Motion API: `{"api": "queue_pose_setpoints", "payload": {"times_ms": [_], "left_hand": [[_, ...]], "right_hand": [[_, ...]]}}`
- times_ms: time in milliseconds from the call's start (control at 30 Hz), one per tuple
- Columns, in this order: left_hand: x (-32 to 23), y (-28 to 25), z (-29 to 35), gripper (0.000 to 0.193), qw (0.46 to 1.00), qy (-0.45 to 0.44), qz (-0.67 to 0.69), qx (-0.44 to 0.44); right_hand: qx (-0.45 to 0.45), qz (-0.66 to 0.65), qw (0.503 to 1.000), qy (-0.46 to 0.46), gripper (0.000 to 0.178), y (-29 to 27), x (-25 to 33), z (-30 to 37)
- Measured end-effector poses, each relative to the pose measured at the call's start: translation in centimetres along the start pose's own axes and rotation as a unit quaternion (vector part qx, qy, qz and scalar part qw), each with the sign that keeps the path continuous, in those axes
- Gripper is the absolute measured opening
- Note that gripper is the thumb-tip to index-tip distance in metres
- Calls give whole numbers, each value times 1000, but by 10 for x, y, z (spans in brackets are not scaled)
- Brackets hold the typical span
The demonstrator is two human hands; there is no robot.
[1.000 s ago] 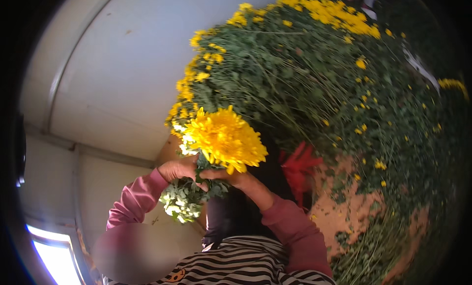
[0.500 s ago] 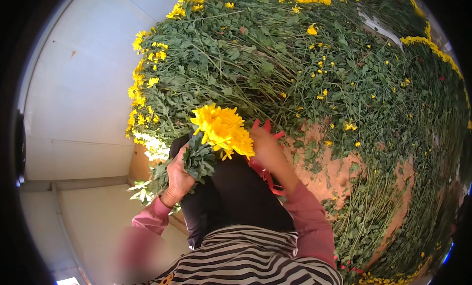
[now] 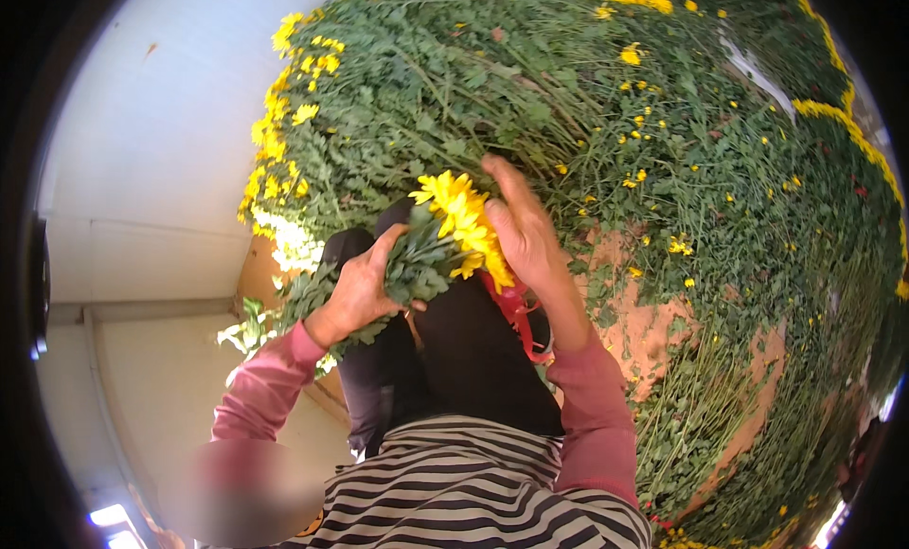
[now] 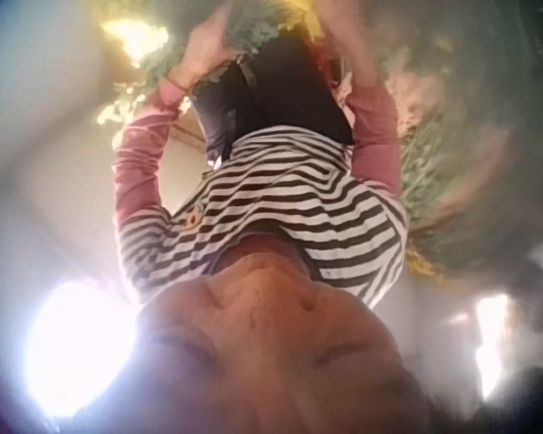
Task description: The person gathers yellow chrysanthemum stems from a large pile, aligns them into a bunch, and ties the stems with a red rubber band. The person repeats this process to create multiple flower bundles.
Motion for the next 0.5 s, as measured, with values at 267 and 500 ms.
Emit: {"api": "queue_pose_setpoints", "payload": {"times_ms": [267, 500], "left_hand": [[22, 10, 12, 88, 998, -33, -29, -43], [21, -14, 52, 92, 969, -170, -173, -38]], "right_hand": [[273, 364, 878, -149, 101, 119, 63, 10], [263, 378, 869, -181, 92, 121, 52, 17]]}}
Point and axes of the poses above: each hand's wrist, its own z-axis away from the middle knuckle, its own y-axis out of the palm, x = y × z, the point moved 7 cm from there along -z, towards the middle knuckle, and after that the axes turned 2 degrees about -z, right-handed, at the moved point
